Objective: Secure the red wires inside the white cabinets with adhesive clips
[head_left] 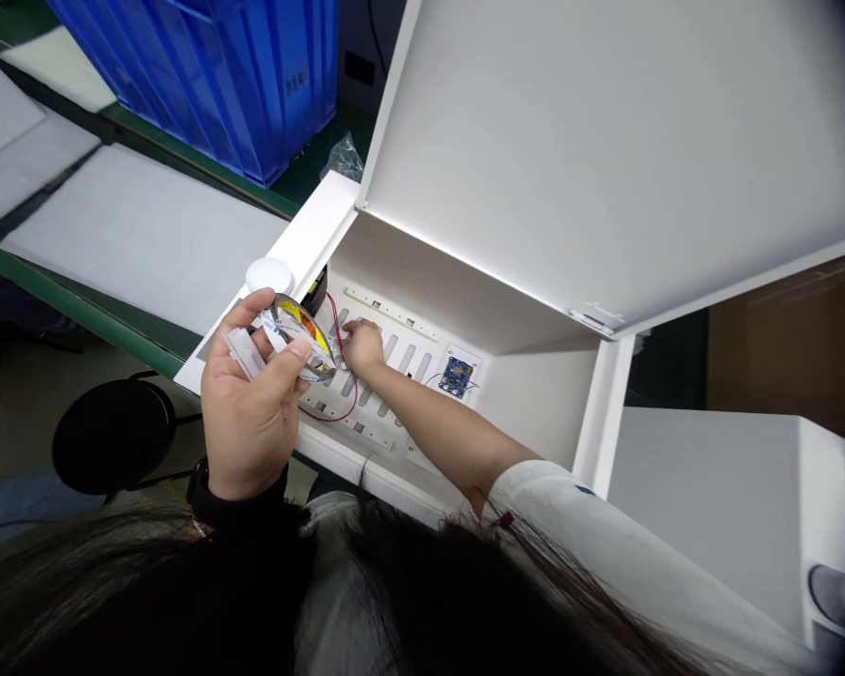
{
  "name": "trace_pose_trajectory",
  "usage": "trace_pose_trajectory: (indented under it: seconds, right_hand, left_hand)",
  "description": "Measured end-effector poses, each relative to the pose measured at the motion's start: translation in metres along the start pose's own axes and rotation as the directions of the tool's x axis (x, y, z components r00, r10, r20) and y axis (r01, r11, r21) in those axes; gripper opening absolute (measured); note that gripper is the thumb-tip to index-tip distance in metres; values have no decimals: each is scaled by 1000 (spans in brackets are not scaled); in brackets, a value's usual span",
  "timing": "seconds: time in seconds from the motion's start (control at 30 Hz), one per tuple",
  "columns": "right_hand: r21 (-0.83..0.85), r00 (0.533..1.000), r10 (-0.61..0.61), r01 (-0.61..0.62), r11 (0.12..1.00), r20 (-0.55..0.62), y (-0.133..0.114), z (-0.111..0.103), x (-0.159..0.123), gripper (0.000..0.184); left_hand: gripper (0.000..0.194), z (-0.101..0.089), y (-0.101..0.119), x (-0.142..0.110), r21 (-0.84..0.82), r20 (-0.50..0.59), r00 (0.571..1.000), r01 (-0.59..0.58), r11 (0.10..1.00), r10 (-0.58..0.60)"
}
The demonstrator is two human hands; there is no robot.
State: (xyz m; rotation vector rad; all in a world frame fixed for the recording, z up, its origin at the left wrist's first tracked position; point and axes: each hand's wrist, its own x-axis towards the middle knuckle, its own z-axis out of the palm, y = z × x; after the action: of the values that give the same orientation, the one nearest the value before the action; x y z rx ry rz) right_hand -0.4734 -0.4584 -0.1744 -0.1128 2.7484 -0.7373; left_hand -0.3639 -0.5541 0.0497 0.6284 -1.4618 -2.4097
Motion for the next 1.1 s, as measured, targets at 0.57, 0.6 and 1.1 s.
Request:
trace_pose_trajectory:
  seconds: [0.57, 0.6, 1.1]
  right_hand:
    - [-74, 981, -184, 188, 979, 60, -1, -1, 2, 20]
    - [-64, 973, -217, 222, 973, 80, -1, -3, 1, 17]
    - [411, 997, 58, -36, 911, -41, 1, -178, -41, 29]
  left_hand:
    - [49, -2, 0, 0, 20, 17, 1000, -18, 1000, 18]
    - [48, -2, 1, 0, 21, 19, 1000, -17, 1000, 17]
    - [54, -5, -1, 7, 52, 65, 998, 2, 999, -5]
